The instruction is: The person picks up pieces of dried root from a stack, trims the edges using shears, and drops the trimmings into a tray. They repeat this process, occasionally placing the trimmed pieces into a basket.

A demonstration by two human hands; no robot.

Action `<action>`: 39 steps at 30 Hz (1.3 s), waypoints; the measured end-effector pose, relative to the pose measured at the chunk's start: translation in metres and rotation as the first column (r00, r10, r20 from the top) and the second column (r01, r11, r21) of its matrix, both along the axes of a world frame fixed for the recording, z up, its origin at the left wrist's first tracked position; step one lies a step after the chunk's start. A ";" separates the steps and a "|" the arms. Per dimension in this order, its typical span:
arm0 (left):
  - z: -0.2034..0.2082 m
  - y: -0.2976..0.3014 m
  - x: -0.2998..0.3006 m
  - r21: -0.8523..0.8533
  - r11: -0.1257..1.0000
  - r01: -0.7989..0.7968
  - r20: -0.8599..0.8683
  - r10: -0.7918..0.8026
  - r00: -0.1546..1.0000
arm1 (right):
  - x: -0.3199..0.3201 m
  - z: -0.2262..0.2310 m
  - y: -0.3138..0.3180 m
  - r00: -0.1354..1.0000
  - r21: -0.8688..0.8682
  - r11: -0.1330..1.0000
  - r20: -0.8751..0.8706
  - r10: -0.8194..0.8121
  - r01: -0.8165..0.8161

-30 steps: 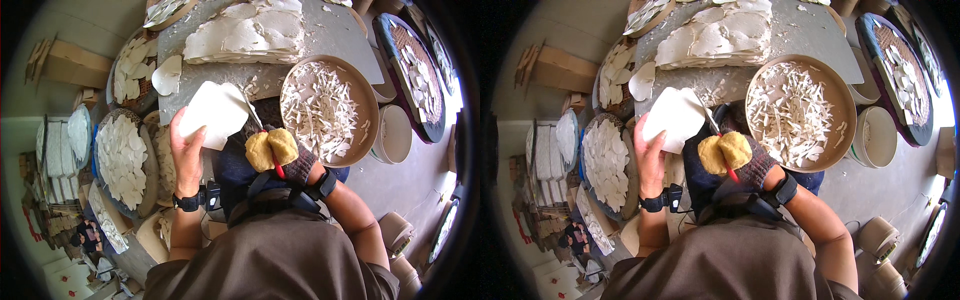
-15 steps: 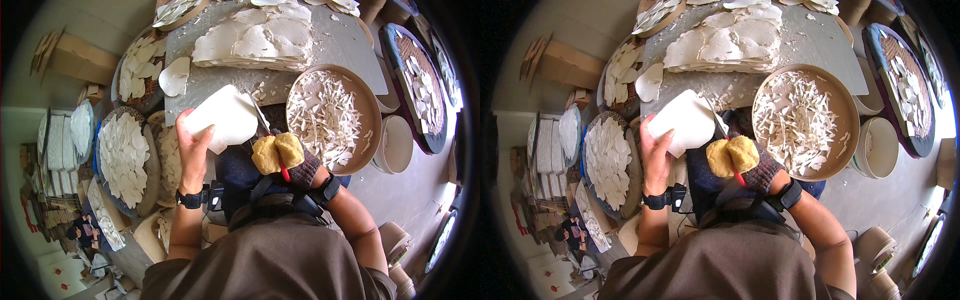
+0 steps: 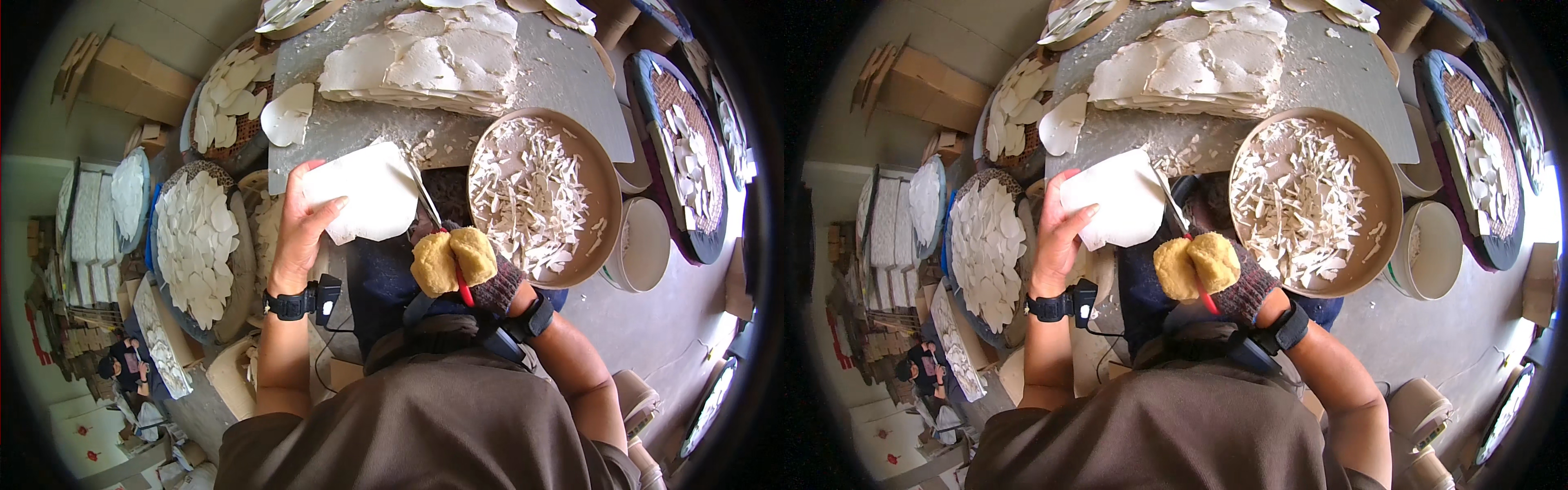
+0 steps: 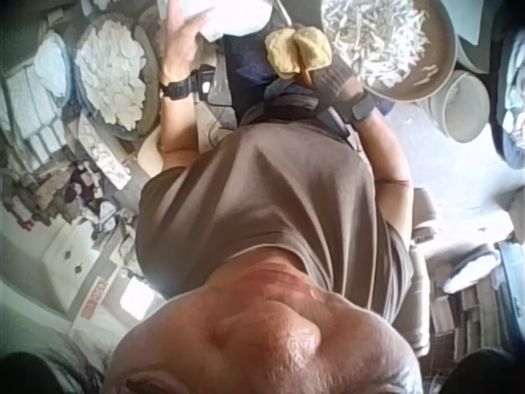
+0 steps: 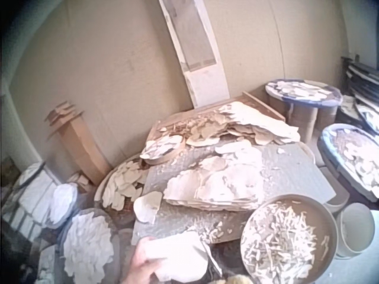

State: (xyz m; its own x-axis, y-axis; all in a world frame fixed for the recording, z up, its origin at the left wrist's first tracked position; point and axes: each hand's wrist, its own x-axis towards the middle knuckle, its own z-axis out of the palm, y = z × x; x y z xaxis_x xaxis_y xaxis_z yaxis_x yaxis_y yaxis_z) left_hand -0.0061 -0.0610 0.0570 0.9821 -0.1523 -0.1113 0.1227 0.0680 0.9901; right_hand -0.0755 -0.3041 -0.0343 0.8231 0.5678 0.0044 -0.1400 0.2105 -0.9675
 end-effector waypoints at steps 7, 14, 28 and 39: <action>-0.009 -0.021 -0.015 -0.051 0.979 -0.195 0.076 0.199 0.977 | 0.002 0.009 0.004 0.866 0.575 0.812 -0.451 0.216 0.097; -0.004 -0.016 -0.007 -0.045 0.994 -0.100 0.033 0.102 0.994 | 0.001 0.010 0.002 0.957 0.406 0.914 -0.273 0.095 0.025; -0.003 -0.019 -0.011 -0.056 0.998 0.000 -0.033 -0.002 0.999 | 0.003 0.023 -0.002 1.000 0.145 0.989 -0.005 -0.017 0.017; 0.005 -0.018 -0.008 -0.095 0.995 -0.016 -0.060 0.011 0.998 | 0.004 0.007 0.011 0.982 0.163 0.980 0.132 -0.135 0.113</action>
